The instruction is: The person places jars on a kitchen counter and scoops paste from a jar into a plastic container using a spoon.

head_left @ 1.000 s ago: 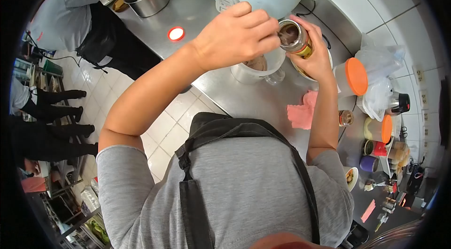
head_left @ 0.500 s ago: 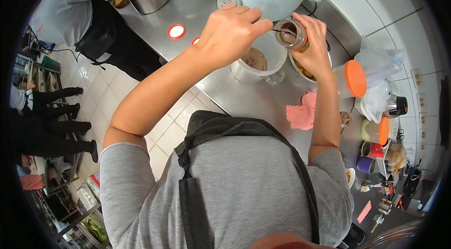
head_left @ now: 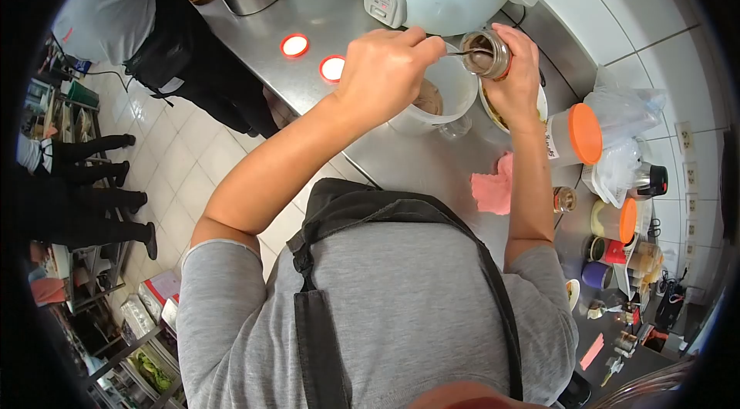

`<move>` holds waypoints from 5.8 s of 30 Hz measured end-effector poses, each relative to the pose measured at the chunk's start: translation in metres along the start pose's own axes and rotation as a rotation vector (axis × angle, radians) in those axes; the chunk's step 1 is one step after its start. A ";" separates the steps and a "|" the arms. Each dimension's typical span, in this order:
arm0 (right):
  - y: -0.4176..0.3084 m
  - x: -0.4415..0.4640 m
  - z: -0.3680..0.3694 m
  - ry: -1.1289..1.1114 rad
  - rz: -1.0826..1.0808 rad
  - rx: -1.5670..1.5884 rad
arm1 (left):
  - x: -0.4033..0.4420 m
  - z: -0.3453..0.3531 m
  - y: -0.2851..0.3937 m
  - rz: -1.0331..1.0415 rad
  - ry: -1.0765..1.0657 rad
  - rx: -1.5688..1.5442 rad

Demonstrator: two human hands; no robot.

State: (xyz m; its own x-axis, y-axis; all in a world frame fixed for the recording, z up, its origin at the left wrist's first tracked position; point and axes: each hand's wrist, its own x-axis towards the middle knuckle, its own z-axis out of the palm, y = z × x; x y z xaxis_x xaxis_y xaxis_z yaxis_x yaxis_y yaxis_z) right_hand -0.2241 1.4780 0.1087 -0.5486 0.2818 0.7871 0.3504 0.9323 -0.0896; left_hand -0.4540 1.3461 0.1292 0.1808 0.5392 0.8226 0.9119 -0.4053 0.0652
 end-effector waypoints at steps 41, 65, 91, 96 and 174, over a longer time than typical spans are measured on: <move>-0.026 0.030 -0.024 -0.385 0.120 0.215 | -0.002 -0.006 -0.025 0.334 0.166 0.190; -0.011 0.044 -0.010 -0.525 -0.092 0.135 | -0.045 -0.019 -0.042 -0.137 -0.166 -0.152; -0.028 0.045 -0.020 -0.501 -0.010 0.158 | -0.054 -0.010 -0.014 0.018 -0.071 0.088; -0.032 0.045 -0.020 -0.535 -0.028 0.067 | -0.049 -0.017 -0.012 0.032 0.011 0.104; -0.006 0.030 -0.018 -0.349 0.074 0.119 | -0.068 -0.032 -0.054 -0.263 -0.243 -0.284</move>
State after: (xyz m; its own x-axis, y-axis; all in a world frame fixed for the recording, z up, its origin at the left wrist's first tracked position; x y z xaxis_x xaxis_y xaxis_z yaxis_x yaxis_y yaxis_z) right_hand -0.2292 1.4765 0.1442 -0.7581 0.3909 0.5220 0.3196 0.9204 -0.2252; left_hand -0.5272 1.3077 0.0878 0.0685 0.7946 0.6032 0.8070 -0.3996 0.4348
